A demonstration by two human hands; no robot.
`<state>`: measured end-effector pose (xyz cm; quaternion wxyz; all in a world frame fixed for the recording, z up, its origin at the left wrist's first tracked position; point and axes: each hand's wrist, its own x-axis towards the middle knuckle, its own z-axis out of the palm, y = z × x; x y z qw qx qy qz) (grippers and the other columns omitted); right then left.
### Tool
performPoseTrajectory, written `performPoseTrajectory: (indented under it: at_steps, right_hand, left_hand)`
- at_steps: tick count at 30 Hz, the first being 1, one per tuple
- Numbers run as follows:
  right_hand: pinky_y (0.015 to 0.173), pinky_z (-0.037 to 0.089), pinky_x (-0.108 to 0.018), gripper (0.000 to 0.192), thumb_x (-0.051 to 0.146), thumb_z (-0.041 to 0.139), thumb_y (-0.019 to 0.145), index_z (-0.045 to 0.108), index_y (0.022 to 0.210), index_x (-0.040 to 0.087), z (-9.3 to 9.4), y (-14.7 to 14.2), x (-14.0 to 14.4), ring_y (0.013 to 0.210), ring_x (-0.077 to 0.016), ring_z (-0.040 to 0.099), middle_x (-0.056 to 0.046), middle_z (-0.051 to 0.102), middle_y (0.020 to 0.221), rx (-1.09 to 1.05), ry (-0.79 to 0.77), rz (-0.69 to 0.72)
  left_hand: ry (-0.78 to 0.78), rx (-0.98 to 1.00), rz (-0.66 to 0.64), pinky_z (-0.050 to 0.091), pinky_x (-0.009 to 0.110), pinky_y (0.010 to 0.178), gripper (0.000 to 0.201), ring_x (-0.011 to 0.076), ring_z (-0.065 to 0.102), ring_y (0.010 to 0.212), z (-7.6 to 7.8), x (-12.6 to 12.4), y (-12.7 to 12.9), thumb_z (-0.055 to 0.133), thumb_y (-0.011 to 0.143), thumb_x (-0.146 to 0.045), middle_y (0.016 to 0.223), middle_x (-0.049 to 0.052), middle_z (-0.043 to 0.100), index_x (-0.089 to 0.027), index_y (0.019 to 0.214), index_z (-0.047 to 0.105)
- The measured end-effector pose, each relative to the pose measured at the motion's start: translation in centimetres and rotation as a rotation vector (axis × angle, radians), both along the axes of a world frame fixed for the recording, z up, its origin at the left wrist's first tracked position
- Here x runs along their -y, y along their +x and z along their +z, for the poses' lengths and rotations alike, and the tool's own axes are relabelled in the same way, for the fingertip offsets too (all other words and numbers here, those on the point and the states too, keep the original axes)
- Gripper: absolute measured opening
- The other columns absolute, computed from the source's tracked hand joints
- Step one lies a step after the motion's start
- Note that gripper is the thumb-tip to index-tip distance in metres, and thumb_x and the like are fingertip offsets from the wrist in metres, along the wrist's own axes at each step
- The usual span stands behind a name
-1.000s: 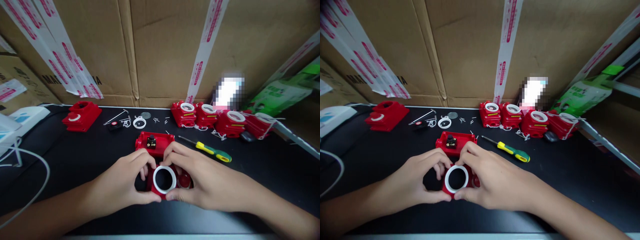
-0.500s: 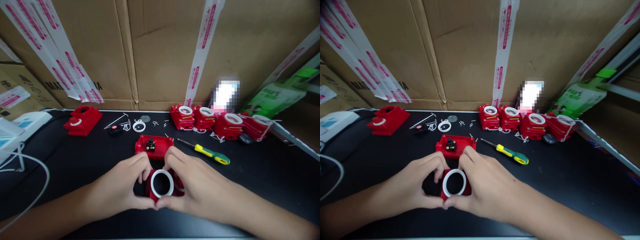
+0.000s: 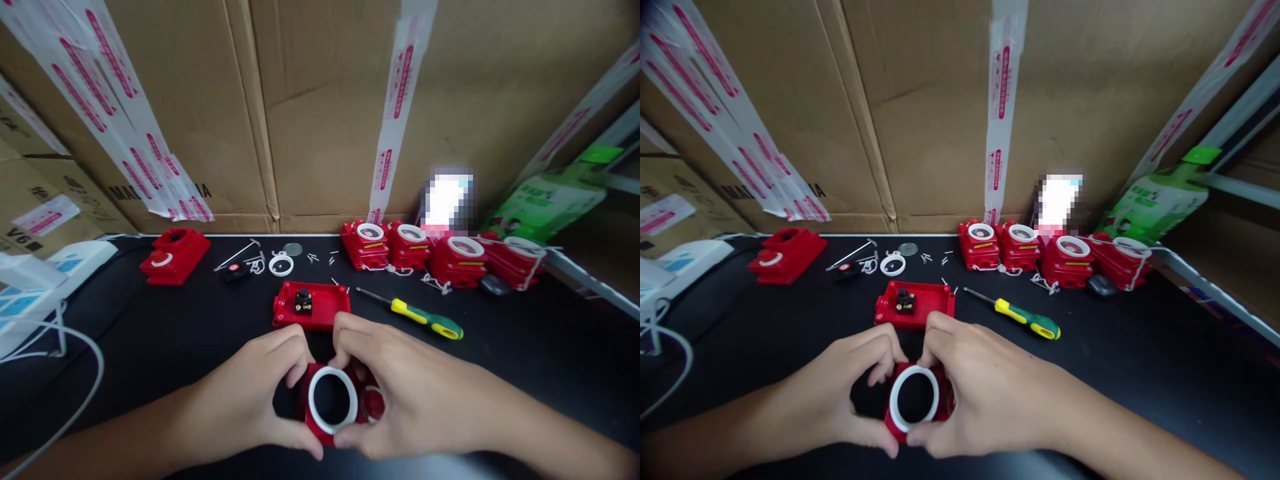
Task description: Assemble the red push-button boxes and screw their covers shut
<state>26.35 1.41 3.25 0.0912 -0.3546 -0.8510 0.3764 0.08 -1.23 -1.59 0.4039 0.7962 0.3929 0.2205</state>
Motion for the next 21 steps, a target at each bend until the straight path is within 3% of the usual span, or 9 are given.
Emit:
performPoseTrajectory:
  at_steps: [4, 9, 11, 15, 21]
  right_hand:
    - [0.064, 0.043, -0.030, 0.046, 0.043, 0.098, 0.071, 0.069, 0.097, 0.018, -0.3, -0.7, 0.4, 0.080, -0.0183, 0.059, -0.003, 0.063, 0.103, 0.060, 0.022, -0.046]
    - [0.064, 0.043, -0.032, 0.054, 0.053, 0.101, 0.072, 0.067, 0.096, 0.019, -0.2, -0.8, 0.5, 0.079, -0.0192, 0.060, -0.003, 0.063, 0.104, 0.112, 0.046, -0.107]
    - [0.068, 0.047, -0.032, 0.054, 0.056, 0.098, 0.079, 0.071, 0.108, 0.020, 0.2, -0.2, 0.1, 0.086, -0.0196, 0.064, -0.004, 0.064, 0.113, 0.100, 0.015, -0.055]
    - [0.081, 0.053, -0.029, 0.040, 0.040, 0.089, 0.093, 0.075, 0.128, 0.029, 0.5, 0.9, -0.7, 0.093, -0.0156, 0.068, -0.001, 0.064, 0.122, -0.003, -0.020, 0.105]
    - [0.071, 0.048, -0.028, 0.039, 0.031, 0.098, 0.073, 0.074, 0.102, 0.020, -0.6, 0.4, -0.7, 0.083, -0.0150, 0.061, 0.001, 0.063, 0.102, -0.063, 0.018, 0.060]
  left_hand:
    - [0.039, 0.013, 0.010, 0.037, 0.029, 0.065, 0.072, 0.0195, 0.057, 0.082, -0.4, 0.0, 0.1, 0.107, 0.069, -0.055, 0.095, -0.001, 0.065, -0.024, 0.080, 0.043]
    - [0.019, -0.002, 0.014, 0.037, 0.030, 0.067, 0.069, 0.0198, 0.057, 0.083, -0.2, -0.2, 0.0, 0.107, 0.072, -0.049, 0.096, -0.001, 0.065, -0.025, 0.082, 0.043]
    - [-0.002, -0.024, 0.009, 0.038, 0.030, 0.069, 0.066, 0.0198, 0.058, 0.085, 0.1, -0.2, -0.1, 0.106, 0.074, -0.045, 0.100, -0.001, 0.066, -0.025, 0.084, 0.044]
    - [-0.036, -0.032, -0.001, 0.042, 0.030, 0.074, 0.062, 0.0195, 0.060, 0.090, 0.6, -0.4, -0.3, 0.105, 0.077, -0.040, 0.106, -0.002, 0.068, -0.024, 0.086, 0.046]
    - [-0.030, -0.040, 0.027, 0.041, 0.030, 0.070, 0.064, 0.0186, 0.059, 0.085, 0.3, -0.1, -0.3, 0.105, 0.075, -0.042, 0.099, -0.002, 0.067, -0.024, 0.083, 0.044]
